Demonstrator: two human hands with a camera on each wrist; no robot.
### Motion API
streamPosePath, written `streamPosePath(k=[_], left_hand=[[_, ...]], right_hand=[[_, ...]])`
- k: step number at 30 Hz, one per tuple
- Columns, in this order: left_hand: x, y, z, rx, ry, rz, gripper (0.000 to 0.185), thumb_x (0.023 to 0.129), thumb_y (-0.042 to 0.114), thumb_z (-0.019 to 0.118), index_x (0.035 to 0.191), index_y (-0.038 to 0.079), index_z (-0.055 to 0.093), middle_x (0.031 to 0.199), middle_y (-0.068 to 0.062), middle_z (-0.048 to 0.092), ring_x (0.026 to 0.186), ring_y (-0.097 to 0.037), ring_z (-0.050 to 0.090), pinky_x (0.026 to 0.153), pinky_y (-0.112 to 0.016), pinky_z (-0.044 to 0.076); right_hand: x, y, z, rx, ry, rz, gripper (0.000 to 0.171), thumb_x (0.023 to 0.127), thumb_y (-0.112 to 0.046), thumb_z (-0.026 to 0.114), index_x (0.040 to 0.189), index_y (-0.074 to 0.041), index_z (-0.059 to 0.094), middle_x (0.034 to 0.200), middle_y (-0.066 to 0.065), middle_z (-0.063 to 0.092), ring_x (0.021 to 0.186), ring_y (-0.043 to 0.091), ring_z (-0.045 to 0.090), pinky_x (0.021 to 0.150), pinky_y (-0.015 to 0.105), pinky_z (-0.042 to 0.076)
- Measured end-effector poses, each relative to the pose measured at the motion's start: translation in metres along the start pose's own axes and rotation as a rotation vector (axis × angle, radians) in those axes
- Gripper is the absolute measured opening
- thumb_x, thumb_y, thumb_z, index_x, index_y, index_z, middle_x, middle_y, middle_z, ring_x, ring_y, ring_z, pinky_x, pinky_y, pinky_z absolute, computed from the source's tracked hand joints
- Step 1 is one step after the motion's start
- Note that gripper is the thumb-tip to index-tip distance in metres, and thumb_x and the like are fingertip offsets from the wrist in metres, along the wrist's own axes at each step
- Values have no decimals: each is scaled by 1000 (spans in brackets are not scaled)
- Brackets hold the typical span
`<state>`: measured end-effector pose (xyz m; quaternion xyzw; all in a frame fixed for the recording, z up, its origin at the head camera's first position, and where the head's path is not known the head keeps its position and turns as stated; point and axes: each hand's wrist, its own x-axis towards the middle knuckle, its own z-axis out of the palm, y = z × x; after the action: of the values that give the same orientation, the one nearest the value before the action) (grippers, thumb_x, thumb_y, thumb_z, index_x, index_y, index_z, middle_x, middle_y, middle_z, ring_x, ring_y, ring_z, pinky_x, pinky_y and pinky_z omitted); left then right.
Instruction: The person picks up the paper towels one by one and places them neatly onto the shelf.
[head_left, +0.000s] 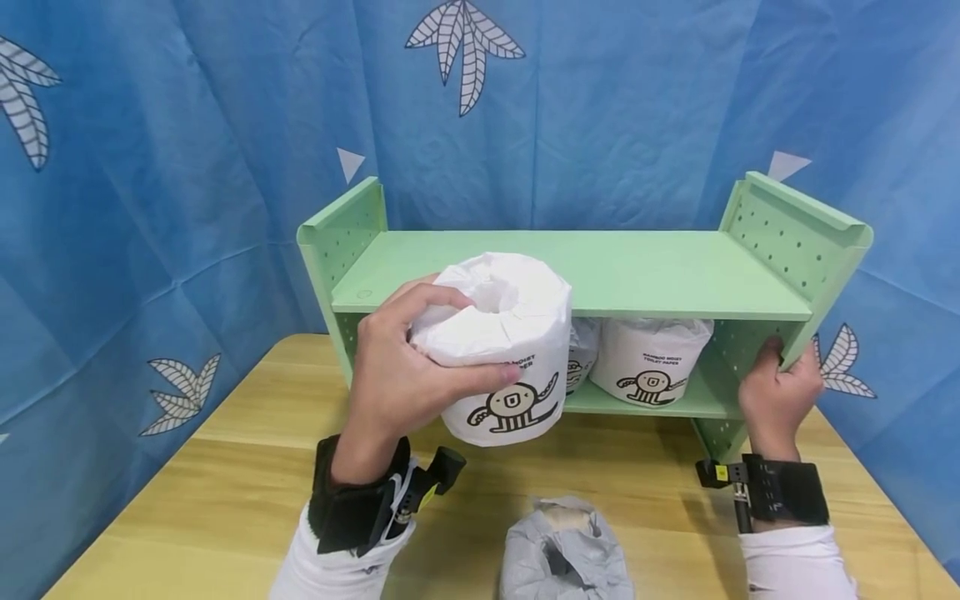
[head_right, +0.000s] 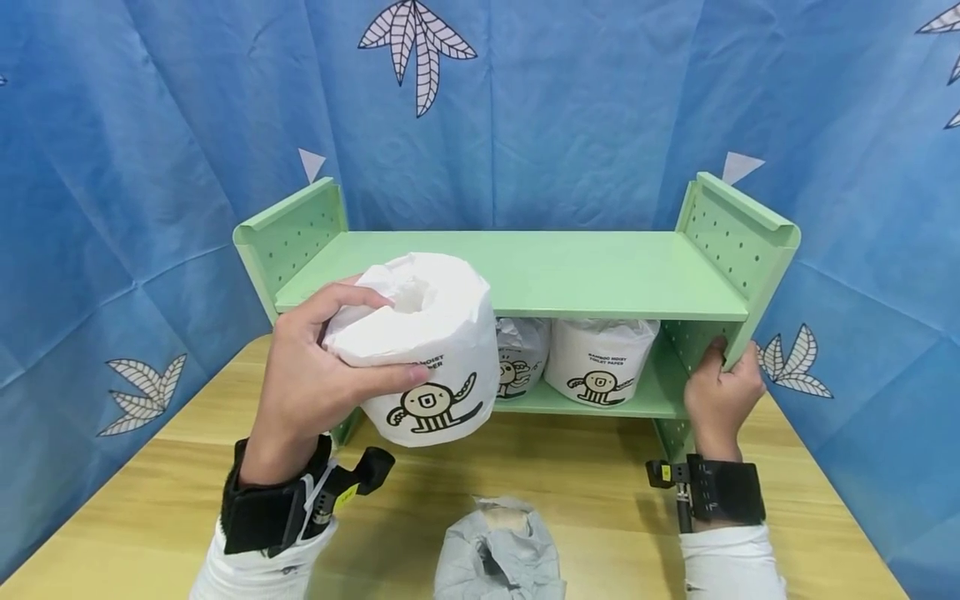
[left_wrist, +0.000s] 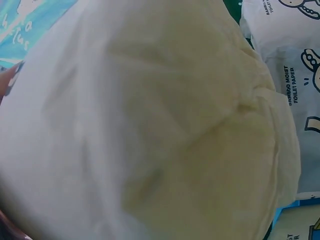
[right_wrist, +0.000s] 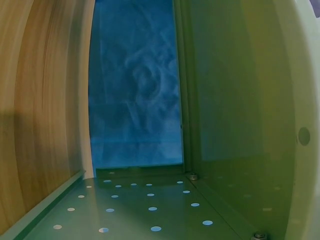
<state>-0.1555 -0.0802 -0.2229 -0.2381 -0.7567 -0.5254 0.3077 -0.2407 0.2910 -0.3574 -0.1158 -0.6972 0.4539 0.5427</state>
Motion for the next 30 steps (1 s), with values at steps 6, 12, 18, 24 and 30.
streamPosePath(k=[6, 12, 18, 24, 30], left_hand=[[3, 3, -2, -23, 10, 41, 54, 45, 15, 98, 90, 9, 69, 111, -4, 69, 105, -18, 61, 81, -44, 52], [7, 5, -3, -36, 15, 52, 55, 44, 13, 98, 90, 7, 69, 112, -4, 68, 106, -17, 60, 82, -43, 51], [9, 8, -1, -17, 7, 52, 55, 45, 16, 98, 91, 8, 70, 113, -4, 68, 107, -16, 59, 82, -42, 52], [13, 10, -1, -4, 11, 72, 55, 45, 17, 98, 91, 8, 70, 112, -4, 69, 105, -16, 60, 81, -42, 52], [16, 14, -3, -11, 18, 86, 53, 46, 16, 97, 90, 7, 69, 108, -3, 70, 103, -16, 60, 81, -43, 51]], right_hand=[[2, 0, 0, -5, -8, -3, 28, 98, -13, 47, 106, 8, 63, 78, -27, 49, 72, -4, 48, 63, 17, 35], [3, 2, 0, 1, -8, 4, 27, 98, -13, 47, 105, 8, 63, 80, -27, 50, 74, -5, 49, 64, 17, 35], [0, 1, -1, 1, -16, 13, 28, 98, -13, 47, 109, 7, 64, 83, -25, 51, 76, -4, 50, 66, 17, 37], [-1, -2, -2, 11, -21, 28, 30, 99, -15, 47, 111, 8, 63, 85, -25, 52, 79, -4, 52, 67, 17, 38], [-1, -4, -1, 31, -29, 33, 30, 99, -14, 47, 111, 9, 62, 87, -22, 55, 80, -3, 53, 69, 17, 40]])
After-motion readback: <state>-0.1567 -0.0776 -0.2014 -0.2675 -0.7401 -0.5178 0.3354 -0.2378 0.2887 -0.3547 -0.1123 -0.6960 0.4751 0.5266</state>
